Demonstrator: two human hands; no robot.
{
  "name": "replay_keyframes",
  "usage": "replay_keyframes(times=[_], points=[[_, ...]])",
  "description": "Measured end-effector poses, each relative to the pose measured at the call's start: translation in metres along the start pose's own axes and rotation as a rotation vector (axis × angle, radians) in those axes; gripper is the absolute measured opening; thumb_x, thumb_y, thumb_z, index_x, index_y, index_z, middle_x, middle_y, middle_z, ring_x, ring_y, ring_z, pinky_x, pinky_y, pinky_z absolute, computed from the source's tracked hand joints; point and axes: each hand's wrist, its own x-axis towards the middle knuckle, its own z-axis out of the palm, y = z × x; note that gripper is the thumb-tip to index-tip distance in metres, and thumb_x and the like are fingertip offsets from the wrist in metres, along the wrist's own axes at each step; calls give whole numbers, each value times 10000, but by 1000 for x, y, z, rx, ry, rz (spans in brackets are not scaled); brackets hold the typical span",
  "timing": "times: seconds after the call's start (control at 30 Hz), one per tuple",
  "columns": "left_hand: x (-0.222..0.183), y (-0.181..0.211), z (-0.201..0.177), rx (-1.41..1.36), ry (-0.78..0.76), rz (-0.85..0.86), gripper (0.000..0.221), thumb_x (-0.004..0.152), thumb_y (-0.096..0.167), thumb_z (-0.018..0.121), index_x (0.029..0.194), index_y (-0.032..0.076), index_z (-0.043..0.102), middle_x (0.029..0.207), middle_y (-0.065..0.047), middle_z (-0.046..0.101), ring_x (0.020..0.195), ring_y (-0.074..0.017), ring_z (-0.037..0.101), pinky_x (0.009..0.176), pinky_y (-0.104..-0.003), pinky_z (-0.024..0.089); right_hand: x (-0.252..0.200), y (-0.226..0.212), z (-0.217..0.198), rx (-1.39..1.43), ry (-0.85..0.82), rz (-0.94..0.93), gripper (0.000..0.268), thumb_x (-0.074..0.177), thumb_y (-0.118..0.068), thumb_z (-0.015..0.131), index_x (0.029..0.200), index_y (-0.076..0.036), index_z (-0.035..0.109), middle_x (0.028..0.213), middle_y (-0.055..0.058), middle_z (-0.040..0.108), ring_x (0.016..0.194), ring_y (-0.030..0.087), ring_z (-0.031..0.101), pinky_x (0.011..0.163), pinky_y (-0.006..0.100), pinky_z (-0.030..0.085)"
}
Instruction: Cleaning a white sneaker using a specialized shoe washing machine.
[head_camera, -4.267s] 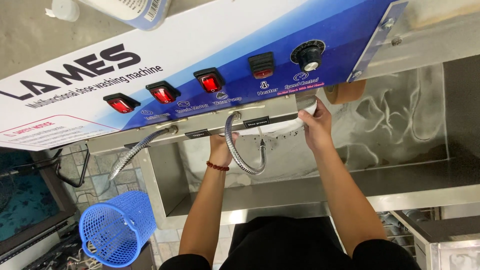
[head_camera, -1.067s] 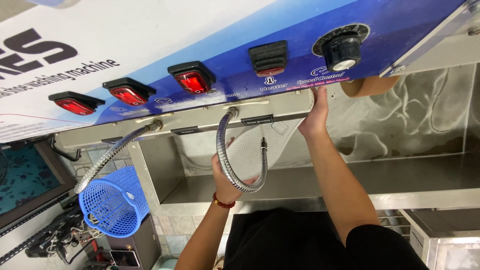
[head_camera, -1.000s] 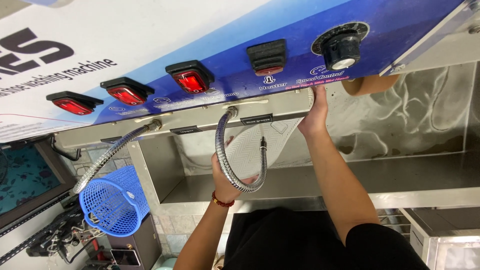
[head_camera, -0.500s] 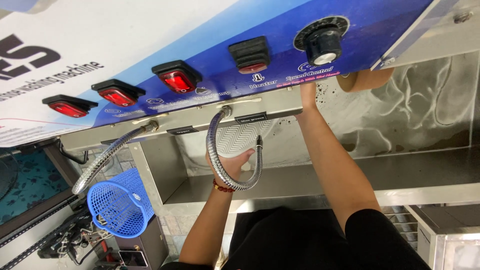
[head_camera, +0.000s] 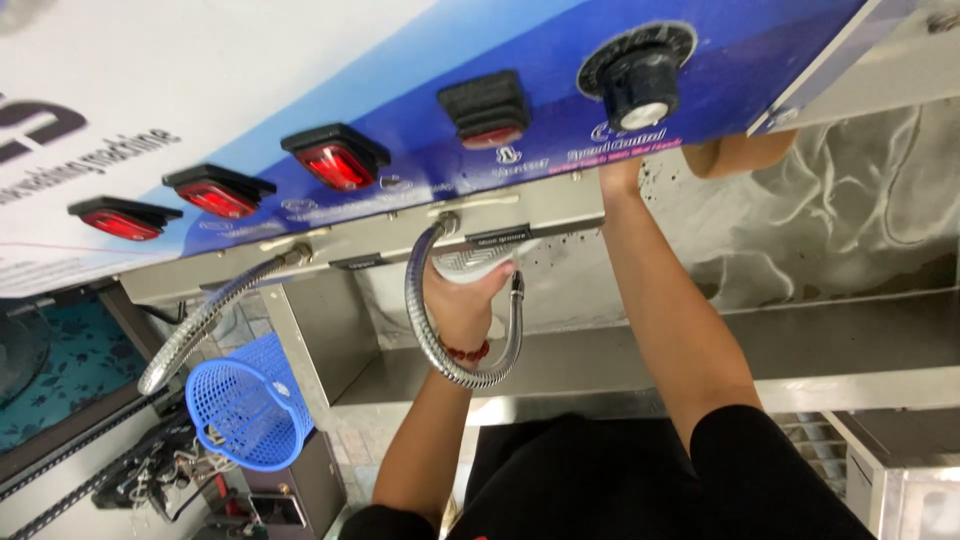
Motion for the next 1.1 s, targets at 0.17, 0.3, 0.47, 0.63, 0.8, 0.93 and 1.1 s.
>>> replay_keyframes(times=[0.17, 0.3, 0.47, 0.63, 0.8, 0.93, 1.1], points=[[-3, -5, -3, -348, -15, -237, 790, 665, 141, 966, 1306, -48, 545, 1179, -162, 697, 1074, -256, 706, 944, -358, 600, 24, 16, -4, 161, -27, -251, 666, 1054, -603, 430, 1420, -52, 511, 1280, 85, 582, 1130, 157, 603, 969, 303, 545], [4, -12, -4, 146, 43, -59, 824, 659, 60, 1008, 1325, -93, 547, 1283, -219, 649, 1242, -323, 593, 1070, -433, 454, 29, 16, 7, 704, -131, 66, 825, 935, -726, 313, 1381, -50, 471, 1178, 148, 589, 1009, 244, 623, 835, 385, 597], [3, 11, -8, -180, -11, -193, 735, 704, 95, 940, 1321, -62, 574, 1252, -170, 680, 1160, -274, 661, 1036, -390, 526, 10, 2, 11, 456, -11, 32, 808, 935, -720, 321, 1353, -58, 521, 1138, 129, 626, 962, 219, 670, 804, 362, 613], [0, 17, -11, -467, -25, -333, 765, 656, 159, 926, 1300, -16, 552, 1188, -144, 683, 1078, -257, 690, 936, -397, 583, 18, 15, 6, 265, -17, -113, 692, 968, -631, 468, 1342, -51, 514, 1122, 107, 610, 955, 197, 660, 801, 357, 600], [0, 10, -12, -26, 13, -350, 747, 682, 166, 955, 1290, -67, 588, 1202, -161, 690, 1097, -252, 638, 987, -390, 526, -4, 9, 13, 264, -64, -41, 602, 1008, -605, 446, 1316, -90, 493, 1043, 85, 598, 863, 179, 642, 701, 325, 583], [-6, 7, -11, -255, 55, -462, 855, 553, 200, 939, 1282, -42, 566, 1096, -170, 720, 976, -275, 703, 871, -422, 605, 38, 25, 11, 502, -153, -92, 684, 1026, -626, 360, 1301, -17, 507, 1079, 121, 634, 901, 193, 675, 752, 329, 632], [12, 21, 3, 58, 28, 16, 741, 655, 89, 978, 1274, -82, 607, 1244, -195, 695, 1203, -307, 638, 1102, -448, 478, 91, 55, -19, 249, 65, -126, 421, 1069, -373, 512, 1370, -78, 508, 1197, 76, 605, 1009, 135, 647, 838, 287, 590]])
